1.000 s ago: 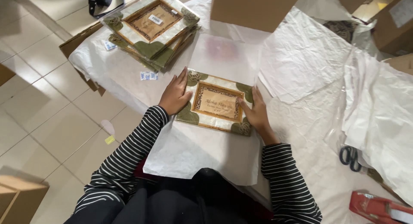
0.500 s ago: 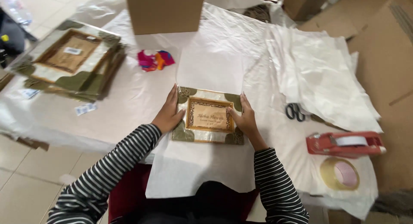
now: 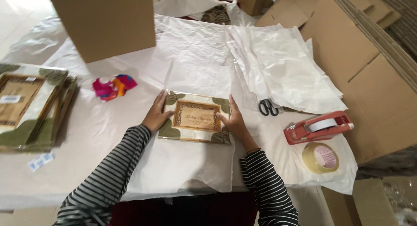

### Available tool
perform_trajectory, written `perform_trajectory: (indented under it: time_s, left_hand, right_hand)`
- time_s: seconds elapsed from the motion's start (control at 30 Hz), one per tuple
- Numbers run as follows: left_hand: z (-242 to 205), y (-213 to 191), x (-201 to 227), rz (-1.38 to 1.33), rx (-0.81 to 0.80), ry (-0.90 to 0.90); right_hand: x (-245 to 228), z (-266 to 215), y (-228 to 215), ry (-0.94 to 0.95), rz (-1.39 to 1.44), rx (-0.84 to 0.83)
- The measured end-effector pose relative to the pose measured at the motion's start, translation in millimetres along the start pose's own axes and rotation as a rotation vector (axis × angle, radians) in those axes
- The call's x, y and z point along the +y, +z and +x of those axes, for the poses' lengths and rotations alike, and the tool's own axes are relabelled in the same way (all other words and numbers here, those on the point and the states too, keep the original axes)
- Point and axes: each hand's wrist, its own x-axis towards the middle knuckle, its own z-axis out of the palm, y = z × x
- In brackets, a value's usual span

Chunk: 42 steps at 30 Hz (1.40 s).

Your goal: The person wraps picture frames in white tissue paper by applying labels, folding the paper around the frames, and securing the edges with adhesive tape from a dispenser.

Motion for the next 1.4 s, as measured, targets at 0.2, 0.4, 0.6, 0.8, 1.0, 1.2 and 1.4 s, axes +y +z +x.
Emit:
perform_trajectory:
  time_s: [0.2, 0.4, 0.6, 0.8, 1.0, 1.2, 1.4]
  left_hand:
    - [-2, -1, 21, 0.034, -0.067, -0.111]
    - [-11, 12, 22, 0.249, -0.128, -0.014]
    - [-13, 16, 22, 0.424, -0.152, -0.017]
    - [-13, -11, 65, 0.211, -0.036, -0.133]
    - [0, 6, -14, 0.279, -0.034, -0.053]
    - [-7, -1, 19, 0.112, 0.032, -0.102]
    - [9, 2, -43, 0.245, 0.040, -0.017]
  right_hand:
    - [-19, -25, 7, 0.050, -0.085, -0.085]
    - [-23, -29, 5, 0.035, -0.175, -0.155]
    - [-49, -44, 5, 0.069, -0.253, -0.197]
    - [-69, -40, -4, 0.133, -0.155, -0.118]
    - [-31, -38, -1, 0.100, -0.215, -0.127]
    - [-47, -36, -7, 0.064, -0.167, -0.022]
    - [-26, -32, -6, 0.030, -0.173, 0.043]
